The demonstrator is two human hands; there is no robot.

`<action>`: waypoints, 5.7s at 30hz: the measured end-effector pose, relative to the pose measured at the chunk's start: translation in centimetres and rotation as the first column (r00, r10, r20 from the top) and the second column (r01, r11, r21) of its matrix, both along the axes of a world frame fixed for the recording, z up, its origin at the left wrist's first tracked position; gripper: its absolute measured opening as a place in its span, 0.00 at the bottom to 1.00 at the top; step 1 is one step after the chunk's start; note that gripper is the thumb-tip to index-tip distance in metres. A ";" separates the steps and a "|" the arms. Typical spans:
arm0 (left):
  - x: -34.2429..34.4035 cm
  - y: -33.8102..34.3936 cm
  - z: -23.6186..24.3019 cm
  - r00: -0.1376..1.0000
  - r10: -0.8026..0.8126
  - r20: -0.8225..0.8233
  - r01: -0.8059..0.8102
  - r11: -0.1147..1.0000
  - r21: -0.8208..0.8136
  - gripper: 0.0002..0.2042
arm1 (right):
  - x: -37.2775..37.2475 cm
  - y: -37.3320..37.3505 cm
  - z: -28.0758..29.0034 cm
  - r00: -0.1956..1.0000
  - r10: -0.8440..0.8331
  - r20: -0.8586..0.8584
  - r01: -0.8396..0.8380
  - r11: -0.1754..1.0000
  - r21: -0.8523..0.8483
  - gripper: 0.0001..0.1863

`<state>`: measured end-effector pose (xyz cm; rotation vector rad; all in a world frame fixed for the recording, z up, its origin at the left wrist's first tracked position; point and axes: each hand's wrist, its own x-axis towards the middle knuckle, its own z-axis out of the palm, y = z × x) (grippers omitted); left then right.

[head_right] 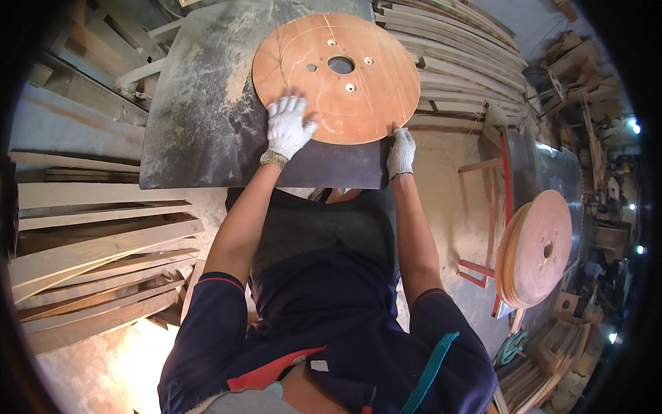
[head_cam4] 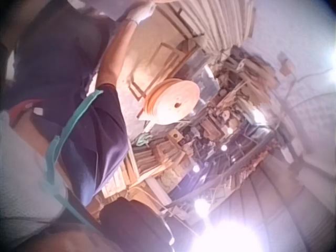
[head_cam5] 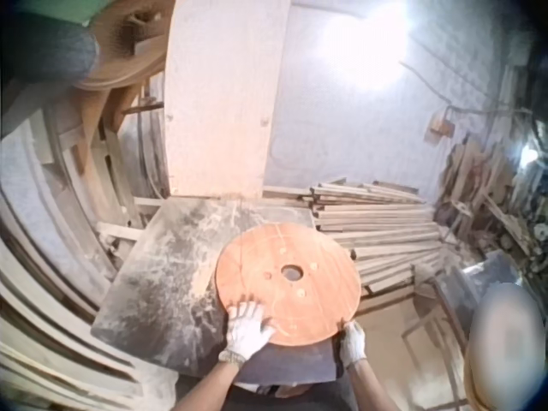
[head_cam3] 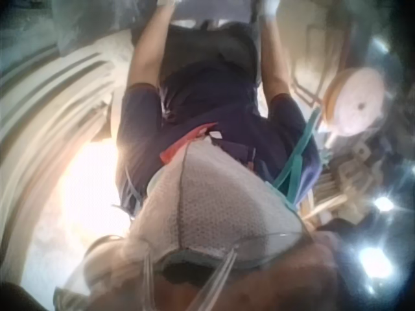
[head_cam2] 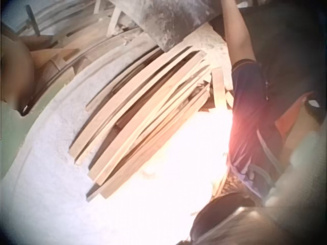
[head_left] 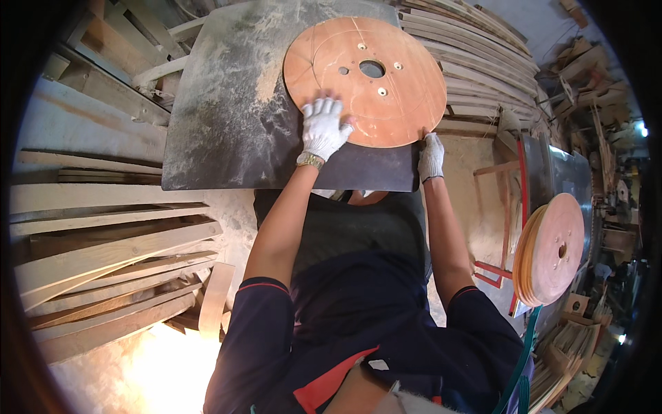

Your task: The person sands a circular wooden disc with a central hole on a flat surface using both hands. They rotate the disc to sand different areas, then lift it and place it on a nearby stack of similar discs before returning to sand another disc.

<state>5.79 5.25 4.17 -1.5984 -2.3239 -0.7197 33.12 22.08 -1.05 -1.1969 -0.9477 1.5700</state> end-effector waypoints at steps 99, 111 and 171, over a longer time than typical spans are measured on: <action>-1.8 -3.4 1.7 0.963 -0.265 0.051 0.269 0.947 -0.174 0.50 | -0.4 10.7 0.0 0.935 0.256 -0.246 -0.311 0.925 -0.218 0.27; -2.2 -3.0 1.4 0.959 -0.280 0.054 0.285 0.942 -0.178 0.51 | -0.4 10.4 0.5 0.927 0.248 -0.280 -0.312 0.925 -0.215 0.24; -1.5 -5.6 -1.1 0.954 0.278 0.112 -0.273 0.960 -0.058 0.39 | 1.1 7.4 1.0 0.960 0.162 0.229 -0.210 0.956 0.205 0.24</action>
